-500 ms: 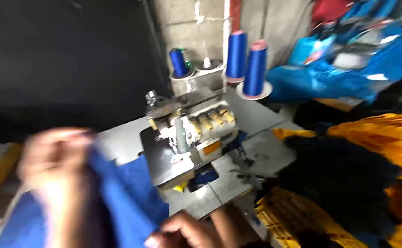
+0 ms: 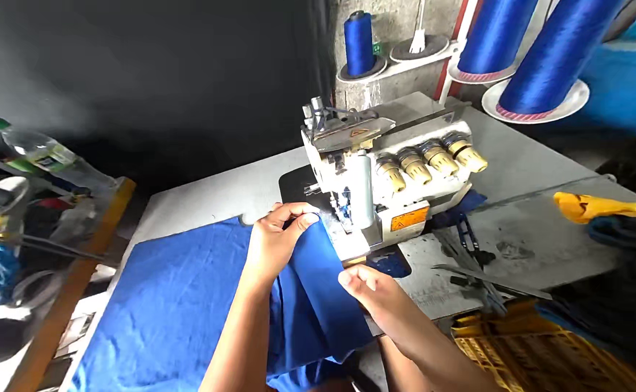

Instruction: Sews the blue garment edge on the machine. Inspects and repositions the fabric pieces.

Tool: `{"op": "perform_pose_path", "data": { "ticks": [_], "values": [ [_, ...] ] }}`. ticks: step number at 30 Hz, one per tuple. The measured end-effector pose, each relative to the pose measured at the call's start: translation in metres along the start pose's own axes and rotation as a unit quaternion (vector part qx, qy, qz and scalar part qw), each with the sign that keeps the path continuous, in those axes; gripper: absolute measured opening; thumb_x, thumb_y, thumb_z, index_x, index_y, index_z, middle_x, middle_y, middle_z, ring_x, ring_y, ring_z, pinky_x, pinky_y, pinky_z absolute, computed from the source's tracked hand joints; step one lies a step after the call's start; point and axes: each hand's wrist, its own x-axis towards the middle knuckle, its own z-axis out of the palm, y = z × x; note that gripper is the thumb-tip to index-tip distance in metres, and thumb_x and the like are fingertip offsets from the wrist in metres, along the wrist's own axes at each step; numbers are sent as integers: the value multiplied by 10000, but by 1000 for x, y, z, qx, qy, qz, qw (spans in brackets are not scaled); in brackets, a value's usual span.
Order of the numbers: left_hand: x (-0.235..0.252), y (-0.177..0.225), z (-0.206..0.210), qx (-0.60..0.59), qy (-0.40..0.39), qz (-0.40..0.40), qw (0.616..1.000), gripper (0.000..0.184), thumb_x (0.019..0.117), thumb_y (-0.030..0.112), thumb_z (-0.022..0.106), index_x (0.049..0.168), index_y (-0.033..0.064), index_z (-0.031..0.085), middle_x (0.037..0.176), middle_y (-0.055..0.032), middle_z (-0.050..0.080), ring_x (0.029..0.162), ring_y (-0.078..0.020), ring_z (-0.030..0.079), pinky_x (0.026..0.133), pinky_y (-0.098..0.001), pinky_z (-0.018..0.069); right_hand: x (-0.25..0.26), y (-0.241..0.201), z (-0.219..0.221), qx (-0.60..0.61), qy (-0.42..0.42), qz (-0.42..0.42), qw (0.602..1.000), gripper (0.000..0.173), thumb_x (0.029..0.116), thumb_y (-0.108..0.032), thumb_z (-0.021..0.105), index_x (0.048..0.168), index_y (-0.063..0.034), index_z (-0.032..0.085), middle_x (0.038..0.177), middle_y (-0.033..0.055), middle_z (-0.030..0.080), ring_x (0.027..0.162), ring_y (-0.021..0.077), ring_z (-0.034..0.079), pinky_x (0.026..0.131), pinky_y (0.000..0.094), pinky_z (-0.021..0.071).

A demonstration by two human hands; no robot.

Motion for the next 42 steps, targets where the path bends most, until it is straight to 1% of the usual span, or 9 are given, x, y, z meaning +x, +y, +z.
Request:
{"op": "perform_pose_path", "data": {
  "ticks": [2,4,8,13,17,21,26,28,42],
  "values": [
    [2,5,-2,-21,-9,-23,999,98,936,89,711,1028,79,744,920,59,721,823,5,661,772,-174,561,-3,-2,0,8,7,-44,999,183,968,-274,677,1021,-102,711,850,-36,712,801,31,663,744,220,549],
    [4,3,0,74,-32,-23,996,108,970,173,697,1039,105,745,942,43,726,843,-23,667,775,-225,560,-9,2,1,-21,38,-70,997,133,963,-238,678,988,-116,724,850,-41,723,800,23,680,741,199,567],
    [8,0,19,331,-19,43,942,163,888,192,761,1023,103,748,1029,-122,707,1001,-343,654,858,-594,470,-9,14,-1,-63,65,-77,993,167,985,-263,656,1024,-116,725,844,-48,721,769,14,667,711,194,554],
    [-1,35,42,415,-51,-32,908,167,992,71,587,1092,0,700,1032,-196,703,1022,-371,687,899,-536,552,-10,12,1,-55,74,-63,994,163,981,-268,661,1014,-123,730,812,-53,716,746,13,663,691,187,544],
    [-27,47,53,411,-56,-43,909,250,1009,62,528,1188,-1,690,1215,-181,657,1167,-369,610,937,-552,504,-16,17,1,-53,81,-76,992,180,987,-258,652,1036,-100,723,867,-40,729,799,10,681,734,187,568],
    [-65,47,66,406,-58,-13,912,401,1058,201,439,1355,12,630,1442,-148,595,1387,-324,518,1119,-550,416,-37,27,-2,-31,82,-80,993,164,986,-201,651,1056,-65,711,873,-37,724,765,13,681,701,191,584],
    [-83,50,86,388,-25,11,921,506,1067,439,428,1237,56,712,1359,-119,661,1344,-294,565,1125,-554,411,-57,31,-11,0,87,-52,995,81,981,-71,628,1040,-51,679,832,-46,704,717,9,659,656,197,570],
    [-81,50,90,389,-33,-1,921,553,1067,484,408,1330,75,671,1440,-112,608,1414,-284,499,1166,-556,362,-56,31,-15,-4,88,-64,994,79,983,-69,626,1039,-50,677,830,-45,703,714,5,657,652,187,568],
    [-62,50,101,444,-39,-42,894,607,1059,549,369,1411,129,631,1429,-120,617,1434,-312,472,1206,-599,274,-37,33,-17,22,99,-100,990,85,990,-106,626,1026,-47,676,847,-20,720,741,33,684,678,194,586]
  ]
}}
